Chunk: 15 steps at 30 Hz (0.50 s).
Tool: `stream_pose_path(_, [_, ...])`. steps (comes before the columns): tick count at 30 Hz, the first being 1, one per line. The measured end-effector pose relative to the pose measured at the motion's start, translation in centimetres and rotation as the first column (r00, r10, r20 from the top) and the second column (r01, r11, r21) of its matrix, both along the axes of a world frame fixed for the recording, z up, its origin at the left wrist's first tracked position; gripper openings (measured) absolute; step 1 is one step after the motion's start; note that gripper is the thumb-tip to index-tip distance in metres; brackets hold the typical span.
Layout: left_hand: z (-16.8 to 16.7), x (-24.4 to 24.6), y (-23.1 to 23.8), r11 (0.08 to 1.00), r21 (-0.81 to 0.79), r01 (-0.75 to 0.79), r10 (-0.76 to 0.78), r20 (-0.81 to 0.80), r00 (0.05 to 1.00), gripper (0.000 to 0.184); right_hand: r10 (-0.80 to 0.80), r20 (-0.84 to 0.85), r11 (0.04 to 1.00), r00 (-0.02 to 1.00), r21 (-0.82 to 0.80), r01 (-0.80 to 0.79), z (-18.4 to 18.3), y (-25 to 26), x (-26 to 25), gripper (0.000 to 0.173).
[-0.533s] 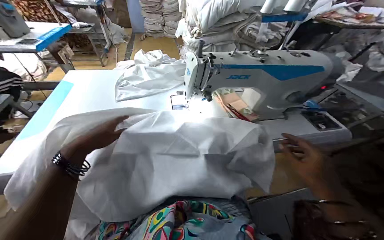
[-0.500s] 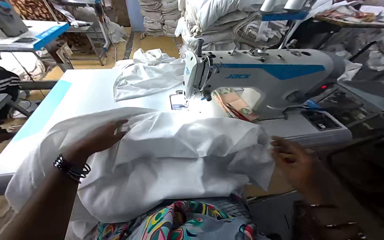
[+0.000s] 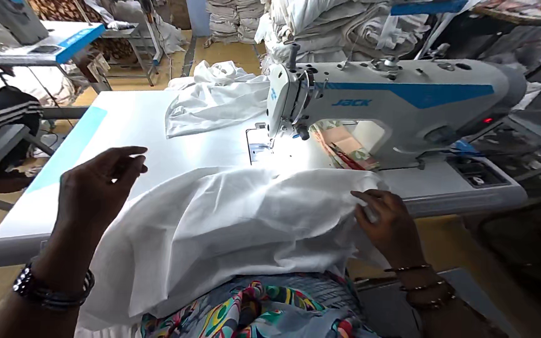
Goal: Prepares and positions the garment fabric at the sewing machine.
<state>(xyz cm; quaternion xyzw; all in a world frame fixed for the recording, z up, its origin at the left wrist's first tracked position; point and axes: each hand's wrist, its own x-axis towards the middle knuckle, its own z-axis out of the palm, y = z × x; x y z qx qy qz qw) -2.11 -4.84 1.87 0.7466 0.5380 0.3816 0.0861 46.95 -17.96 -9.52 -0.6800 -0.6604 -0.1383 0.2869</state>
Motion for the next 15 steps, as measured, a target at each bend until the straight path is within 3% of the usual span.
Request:
stream_pose_path(5, [1.1,1.8,-2.7,0.98,0.196,-0.042,0.02,0.113,0.993,0.036,0.02,-0.023,0.996,1.0,-0.085,-0.022,1.9,0.2,1.4,0.053])
stream_pose_path(8, [1.6,3.1,-3.9,0.96,0.281,0.017,-0.063,0.158,0.985,0.038,0.01,0.021,0.985,1.0,-0.171,-0.006,3.0,-0.1,2.3,0.052])
stream_pose_path(10, [2.7,2.8,-4.6,0.951,0.286,0.12,-0.178,0.186,0.966,0.037,0.014,0.042,0.97,0.999,-0.244,-0.003,4.7,-0.4,2.0,0.041])
stream_pose_path(12, [4.3,3.0,-5.3,0.929,0.237,0.285,-0.333,0.196,0.922,0.033,0.082,-0.019,0.972,0.996,-0.218,-0.084,7.1,-0.3,0.0,0.035])
stream_pose_path(14, [5.8,5.3,-6.2,0.833,0.161,0.529,-0.553,0.223,0.803,0.024,0.272,-0.236,0.933,0.933,-0.173,-0.315,9.2,0.0,-3.8,0.049])
stream_pose_path(15, [6.2,7.0,-6.8,0.741,0.128,0.659,-0.667,0.251,0.701,0.019,0.393,-0.41,0.866,0.823,-0.136,-0.481,9.8,0.0,-6.5,0.056])
